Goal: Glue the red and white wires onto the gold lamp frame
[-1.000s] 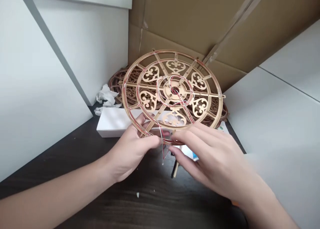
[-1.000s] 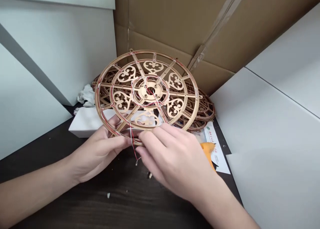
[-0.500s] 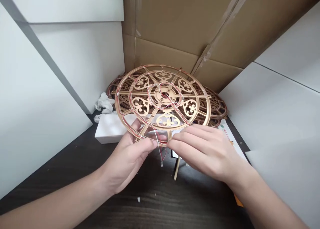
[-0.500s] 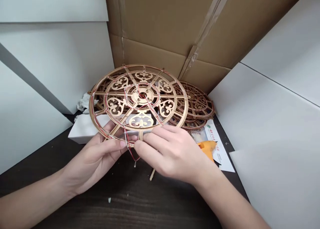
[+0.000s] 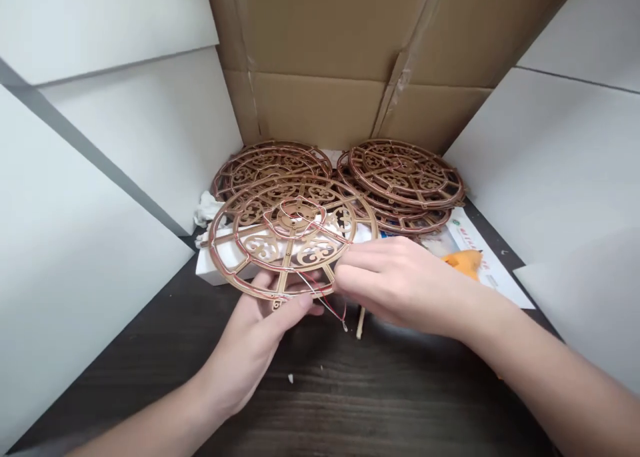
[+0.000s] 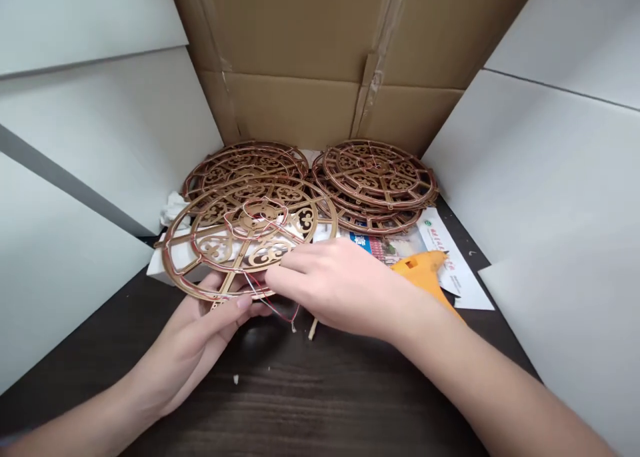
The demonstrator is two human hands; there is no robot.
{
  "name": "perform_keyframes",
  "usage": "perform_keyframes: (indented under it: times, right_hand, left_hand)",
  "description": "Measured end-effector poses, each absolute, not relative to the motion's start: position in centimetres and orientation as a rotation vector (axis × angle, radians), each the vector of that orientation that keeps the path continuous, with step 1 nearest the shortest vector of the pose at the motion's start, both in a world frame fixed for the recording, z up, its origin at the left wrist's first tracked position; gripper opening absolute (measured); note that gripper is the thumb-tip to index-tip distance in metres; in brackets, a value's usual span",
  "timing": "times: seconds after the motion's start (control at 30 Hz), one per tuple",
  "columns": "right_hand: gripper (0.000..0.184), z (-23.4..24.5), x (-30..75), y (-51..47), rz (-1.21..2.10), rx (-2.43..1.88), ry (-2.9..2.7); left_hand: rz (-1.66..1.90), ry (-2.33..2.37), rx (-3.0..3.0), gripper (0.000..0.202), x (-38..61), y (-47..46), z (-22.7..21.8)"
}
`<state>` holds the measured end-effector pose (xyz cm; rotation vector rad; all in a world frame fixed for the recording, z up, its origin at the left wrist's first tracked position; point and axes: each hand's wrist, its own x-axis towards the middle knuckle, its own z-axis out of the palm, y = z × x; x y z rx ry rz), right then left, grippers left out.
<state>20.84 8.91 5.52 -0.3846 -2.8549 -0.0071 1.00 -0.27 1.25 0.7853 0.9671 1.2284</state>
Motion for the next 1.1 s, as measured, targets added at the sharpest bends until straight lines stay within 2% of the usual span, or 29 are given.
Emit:
perform_keyframes:
  times: [0.1,0.23,0.3,0.37,0.47,0.63,0.97,1.1]
  right_hand:
    - [0.024,5.0,20.6,8.4,-0.02,-0.41,-2.837]
    - [0.023,4.3,20.5,7.8,-0.052,-0.46,-2.807]
    - [0.021,4.0,20.5,7.6,-0.055,-0.482,-2.788]
    - [0.016,3.8,20.3,7.4,-0.047,-0.508,-2.766]
    - [0.013,3.5,20.1,7.0,-0.043,-0.552,-2.736]
    - [0.013,2.8,20.0,6.2,-0.006,-0.629,-2.632]
    - [0.017,2.0,20.3,6.0,0.004,-0.586,-2.517]
    - [0.018,1.9,20.2,6.0,0.008,-0.556,-2.485]
  left_hand:
    - [1.141,1.015,0.917,0.027,-0.7,-1.2,0.9]
    - [0.68,1.113,1.136,0.03,-3.3,-3.3,1.5]
    - [0.578,1.285,1.53,0.018,-4.2,-4.1,2.6]
    - [0.623,1.362,2.091,0.008,-4.6,-4.4,3.7]
    - [0.768,1.451,2.71,0.021,-4.4,-3.5,4.8]
    - [0.708,1.283,3.145,0.043,-4.2,-1.0,3.7]
    - [0.931,1.209,3.137,0.043,-4.5,0.4,1.6]
    - [0.983,1.227,3.056,0.058,-4.3,0.3,0.9]
